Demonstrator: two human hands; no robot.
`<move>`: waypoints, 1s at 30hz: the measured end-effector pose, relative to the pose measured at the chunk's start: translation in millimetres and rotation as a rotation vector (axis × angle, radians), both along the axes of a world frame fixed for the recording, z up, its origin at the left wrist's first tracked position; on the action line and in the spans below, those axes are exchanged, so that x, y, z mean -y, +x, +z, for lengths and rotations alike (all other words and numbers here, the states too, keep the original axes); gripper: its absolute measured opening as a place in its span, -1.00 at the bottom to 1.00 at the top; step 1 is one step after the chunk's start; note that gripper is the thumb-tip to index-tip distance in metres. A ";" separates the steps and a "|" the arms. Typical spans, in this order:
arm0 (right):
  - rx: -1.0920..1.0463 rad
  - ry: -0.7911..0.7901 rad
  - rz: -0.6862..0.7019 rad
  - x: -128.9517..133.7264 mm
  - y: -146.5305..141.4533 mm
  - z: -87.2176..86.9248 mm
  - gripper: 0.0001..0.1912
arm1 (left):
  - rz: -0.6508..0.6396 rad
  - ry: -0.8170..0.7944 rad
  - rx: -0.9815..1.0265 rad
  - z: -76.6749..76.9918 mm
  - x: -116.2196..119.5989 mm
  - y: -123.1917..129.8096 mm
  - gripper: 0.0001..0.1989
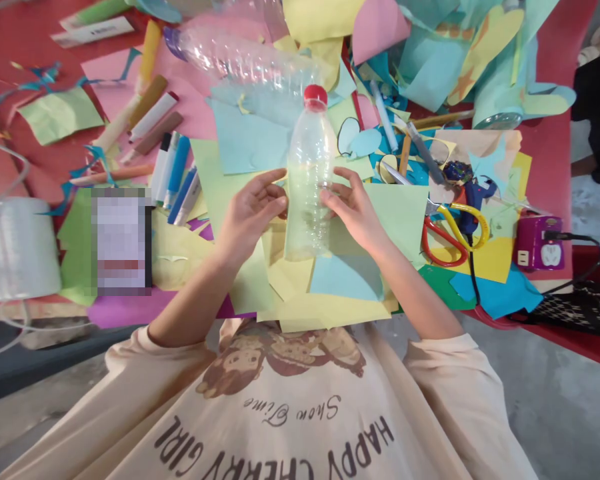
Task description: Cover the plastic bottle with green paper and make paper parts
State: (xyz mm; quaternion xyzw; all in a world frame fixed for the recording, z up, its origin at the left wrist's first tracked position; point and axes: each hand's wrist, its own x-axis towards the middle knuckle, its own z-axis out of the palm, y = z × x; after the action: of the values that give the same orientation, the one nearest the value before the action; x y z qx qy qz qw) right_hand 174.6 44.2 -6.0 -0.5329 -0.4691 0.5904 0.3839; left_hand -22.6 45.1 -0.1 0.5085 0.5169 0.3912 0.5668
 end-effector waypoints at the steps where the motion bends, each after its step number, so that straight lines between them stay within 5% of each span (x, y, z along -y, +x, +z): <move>1: -0.008 0.003 0.005 -2.6 -1.2 0.5 -0.43 | -0.002 -0.004 -0.014 -0.3 -4.4 1.7 -0.54; 9: -0.033 0.040 -0.004 -19.7 -5.1 -11.7 -0.37 | -0.134 -0.036 0.136 -3.1 -15.9 6.9 -0.40; 19: -0.048 0.070 0.032 -12.3 -0.2 -16.0 -0.49 | -0.098 0.042 0.145 -25.0 -10.4 8.1 -0.31; 30: 0.008 0.061 0.013 -5.2 -6.8 -7.6 -0.41 | -0.046 0.064 0.053 -17.9 -2.9 7.6 -0.25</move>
State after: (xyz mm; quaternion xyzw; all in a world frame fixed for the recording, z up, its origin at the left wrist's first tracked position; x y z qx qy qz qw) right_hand 167.7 49.4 -13.5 -0.5201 -0.4921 0.5761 0.3942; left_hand -15.0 48.0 -18.0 0.5276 0.4768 0.4077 0.5727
